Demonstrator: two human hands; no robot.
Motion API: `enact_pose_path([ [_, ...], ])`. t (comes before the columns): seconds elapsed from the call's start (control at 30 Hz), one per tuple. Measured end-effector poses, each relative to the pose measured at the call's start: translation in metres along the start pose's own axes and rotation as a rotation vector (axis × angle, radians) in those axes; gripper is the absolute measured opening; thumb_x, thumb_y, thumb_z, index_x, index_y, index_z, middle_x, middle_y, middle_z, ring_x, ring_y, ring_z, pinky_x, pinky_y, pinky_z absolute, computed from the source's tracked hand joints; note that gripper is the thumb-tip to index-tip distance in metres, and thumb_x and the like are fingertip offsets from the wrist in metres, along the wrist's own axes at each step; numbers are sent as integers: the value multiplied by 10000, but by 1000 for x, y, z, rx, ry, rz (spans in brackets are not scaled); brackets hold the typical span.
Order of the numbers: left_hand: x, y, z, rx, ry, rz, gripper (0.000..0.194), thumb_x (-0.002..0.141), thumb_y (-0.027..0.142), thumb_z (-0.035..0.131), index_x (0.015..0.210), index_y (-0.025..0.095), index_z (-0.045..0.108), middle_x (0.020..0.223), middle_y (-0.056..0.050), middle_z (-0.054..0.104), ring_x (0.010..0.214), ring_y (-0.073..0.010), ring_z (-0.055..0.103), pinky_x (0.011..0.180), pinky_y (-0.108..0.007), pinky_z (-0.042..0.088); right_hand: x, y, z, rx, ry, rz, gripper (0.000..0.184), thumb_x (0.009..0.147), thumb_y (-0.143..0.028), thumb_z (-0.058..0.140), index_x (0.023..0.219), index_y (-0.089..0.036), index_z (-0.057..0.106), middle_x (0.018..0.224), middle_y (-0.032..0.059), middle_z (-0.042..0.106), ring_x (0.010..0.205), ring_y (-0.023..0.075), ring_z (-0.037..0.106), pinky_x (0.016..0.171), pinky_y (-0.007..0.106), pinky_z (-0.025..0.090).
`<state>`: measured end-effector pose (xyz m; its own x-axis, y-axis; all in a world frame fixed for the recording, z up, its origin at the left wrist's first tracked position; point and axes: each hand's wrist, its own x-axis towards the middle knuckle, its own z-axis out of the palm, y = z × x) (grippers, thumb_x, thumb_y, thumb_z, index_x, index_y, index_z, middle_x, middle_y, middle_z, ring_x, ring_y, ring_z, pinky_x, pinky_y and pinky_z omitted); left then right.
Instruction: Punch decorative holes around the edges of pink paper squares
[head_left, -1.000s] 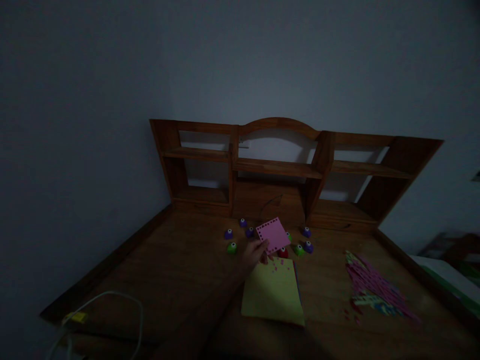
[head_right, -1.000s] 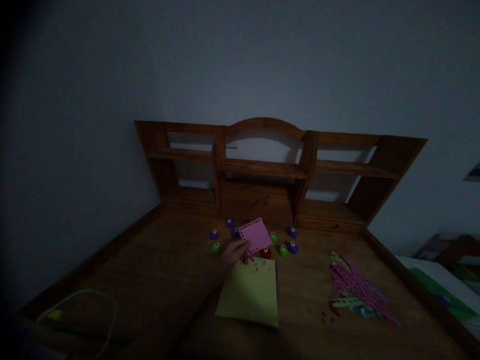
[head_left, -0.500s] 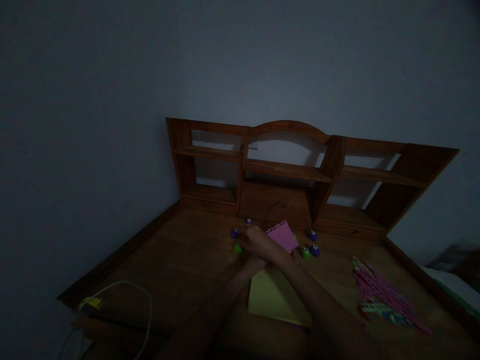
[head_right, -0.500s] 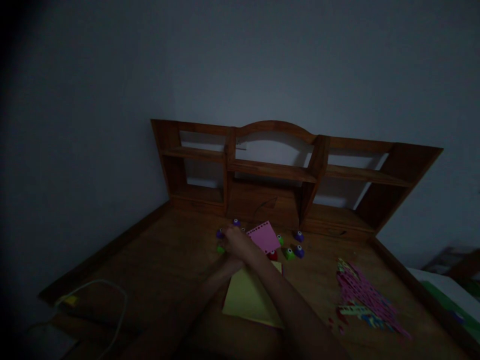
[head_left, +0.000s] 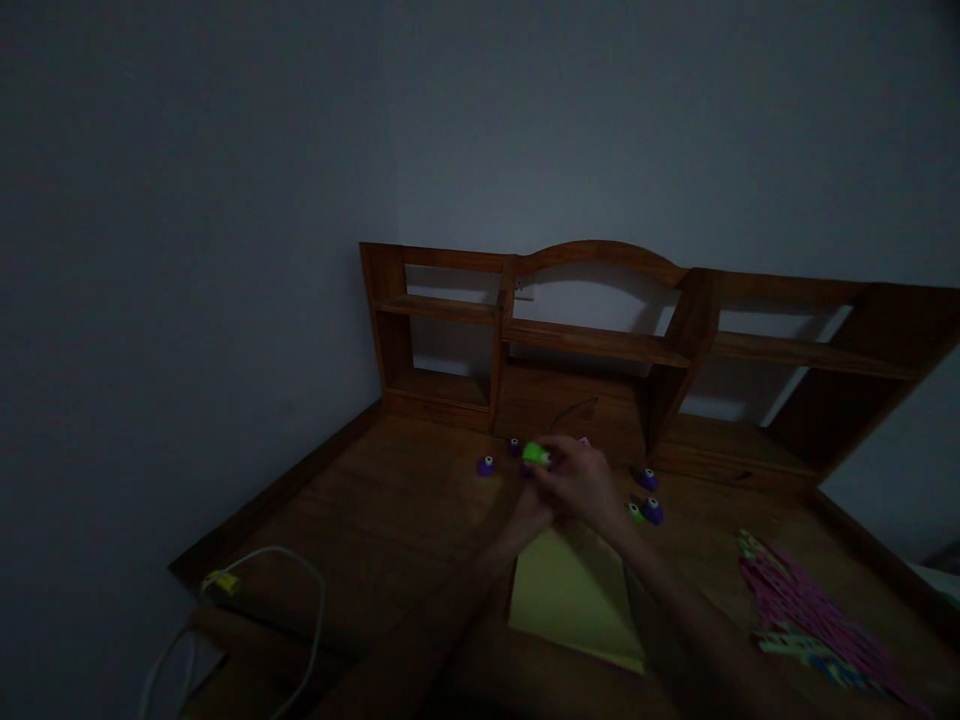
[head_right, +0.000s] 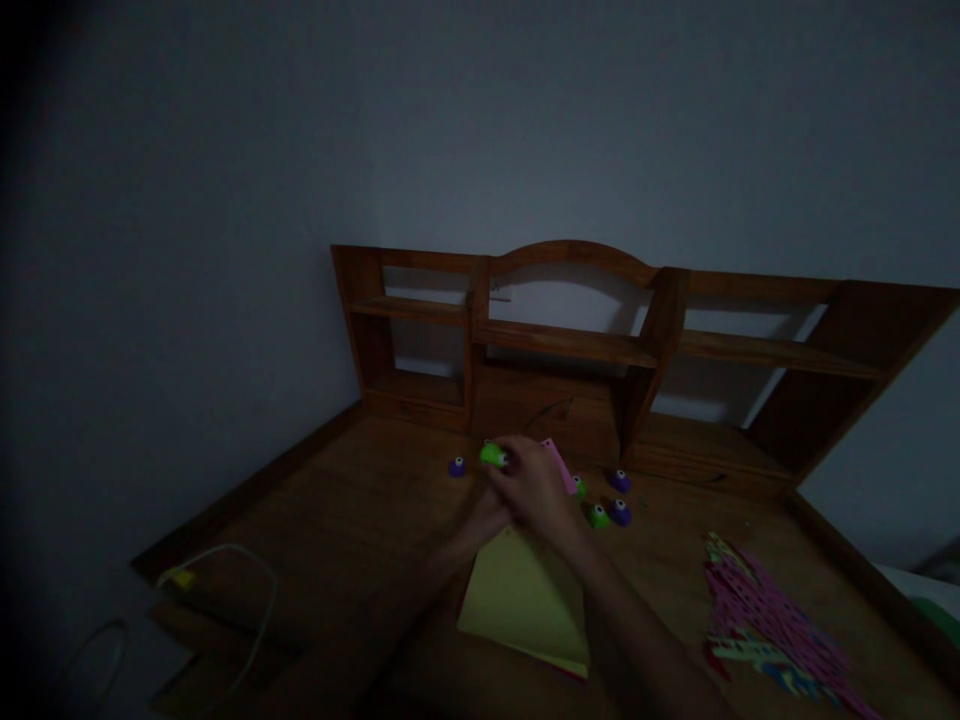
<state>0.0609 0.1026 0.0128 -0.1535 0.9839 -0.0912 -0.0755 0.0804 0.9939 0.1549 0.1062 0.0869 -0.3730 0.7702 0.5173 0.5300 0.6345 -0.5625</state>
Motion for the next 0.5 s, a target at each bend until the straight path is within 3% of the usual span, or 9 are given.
enact_pose_path([
  [0.1, 1, -11, -3, -23, -307, 86, 398, 786, 454, 607, 786, 70, 712, 686, -71, 665, 544, -138, 585, 535, -219, 483, -26, 40, -44, 227, 186, 98, 329, 730, -385, 700, 1004, -216, 631, 947, 65, 682, 829, 214, 639, 743, 330, 508],
  [0.2, 6, -22, -6, -66, -484, 211, 354, 713, 366, 724, 908, 72, 698, 803, -95, 696, 552, -111, 586, 520, -188, 447, -56, 70, -61, 371, 355, 217, 494, 706, -401, 730, 1140, -226, 573, 1006, 72, 663, 863, 220, 637, 734, 333, 519],
  [0.3, 15, -32, -9, -32, -464, 223, 388, 717, 425, 717, 880, 73, 690, 802, -103, 693, 559, -119, 589, 522, -203, 445, -79, 90, -49, 506, 387, 355, 545, 720, -411, 722, 1212, -250, 552, 1034, 69, 661, 825, 213, 642, 692, 333, 524],
  [0.4, 25, -40, -11, 22, -449, 218, 404, 702, 458, 720, 825, 75, 684, 728, -82, 677, 545, -131, 590, 527, -227, 458, -89, 106, -24, 804, 330, 507, 410, 702, -430, 737, 1042, -229, 626, 877, 56, 693, 677, 193, 642, 607, 323, 518],
  [0.5, 32, -45, -13, 69, -442, 230, 406, 701, 463, 714, 845, 85, 686, 708, -72, 677, 578, -155, 616, 557, -253, 483, -91, 116, -10, 1079, 305, 599, 333, 667, -389, 778, 923, -243, 622, 885, 41, 708, 695, 188, 656, 617, 313, 519],
])
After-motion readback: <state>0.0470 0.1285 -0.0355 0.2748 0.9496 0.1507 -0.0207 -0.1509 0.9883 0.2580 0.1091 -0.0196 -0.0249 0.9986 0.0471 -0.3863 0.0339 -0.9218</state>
